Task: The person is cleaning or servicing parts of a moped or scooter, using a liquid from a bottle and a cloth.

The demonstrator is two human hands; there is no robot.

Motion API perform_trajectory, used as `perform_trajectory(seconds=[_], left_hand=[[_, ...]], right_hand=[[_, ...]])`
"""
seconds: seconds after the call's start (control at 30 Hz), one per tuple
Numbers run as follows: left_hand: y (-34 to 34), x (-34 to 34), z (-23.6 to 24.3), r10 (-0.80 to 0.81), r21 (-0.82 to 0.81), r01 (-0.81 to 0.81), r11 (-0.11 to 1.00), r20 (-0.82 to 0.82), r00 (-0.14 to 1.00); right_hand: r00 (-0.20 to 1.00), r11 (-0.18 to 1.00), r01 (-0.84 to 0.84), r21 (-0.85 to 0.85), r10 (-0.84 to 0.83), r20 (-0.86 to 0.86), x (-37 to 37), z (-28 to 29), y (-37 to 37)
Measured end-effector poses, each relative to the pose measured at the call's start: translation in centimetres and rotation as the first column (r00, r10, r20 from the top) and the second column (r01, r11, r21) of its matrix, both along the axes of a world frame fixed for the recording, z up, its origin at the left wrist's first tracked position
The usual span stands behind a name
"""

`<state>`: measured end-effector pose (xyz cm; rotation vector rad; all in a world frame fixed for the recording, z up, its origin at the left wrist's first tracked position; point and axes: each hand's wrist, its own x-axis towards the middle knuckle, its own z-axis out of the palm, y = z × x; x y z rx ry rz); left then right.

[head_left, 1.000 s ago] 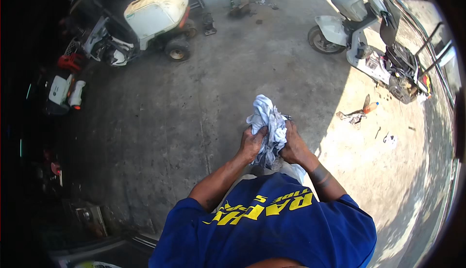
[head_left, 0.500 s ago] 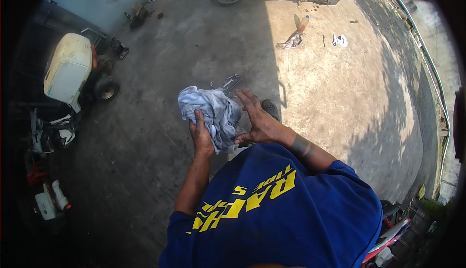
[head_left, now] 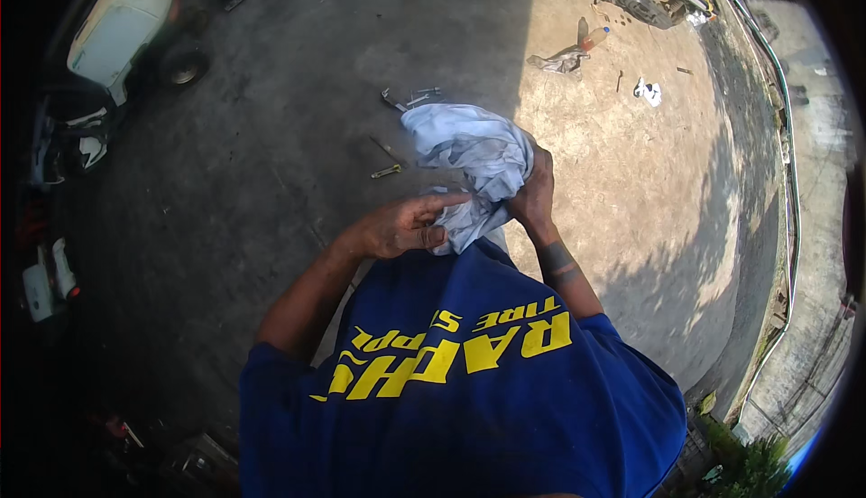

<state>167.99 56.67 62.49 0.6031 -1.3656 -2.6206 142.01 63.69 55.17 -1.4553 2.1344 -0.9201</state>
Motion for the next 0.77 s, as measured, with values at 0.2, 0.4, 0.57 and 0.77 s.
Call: perform_trajectory(seconds=[0.2,0.4,0.57,0.77], left_hand=[[-0.7,0.6,-1.2,0.151,-0.179,-0.107,0.978,0.249,0.957],[-1.4,3.5,-2.1,0.381,-0.276,-0.283,0.919,0.426,0.821],[-3.7,1.5,0.8,0.368,-0.601,0.058,0.797,0.559,0.743],[-8.7,-5.1,8.9,0.234,-0.874,0.440,0.208,0.481,0.845]], right_hand=[[0.922,0.913,0.388,0.125,-0.385,-0.046,-13.1,-4.9,4.8],[0.896,0.897,0.441,-0.001,-0.441,-0.049,-16.1,-2.1,3.4],[0.916,0.916,0.400,-0.025,-0.400,-0.033,-14.0,-0.7,2.3],[0.980,0.985,0.169,0.035,-0.165,-0.109,-10.9,-5.6,1.0]])
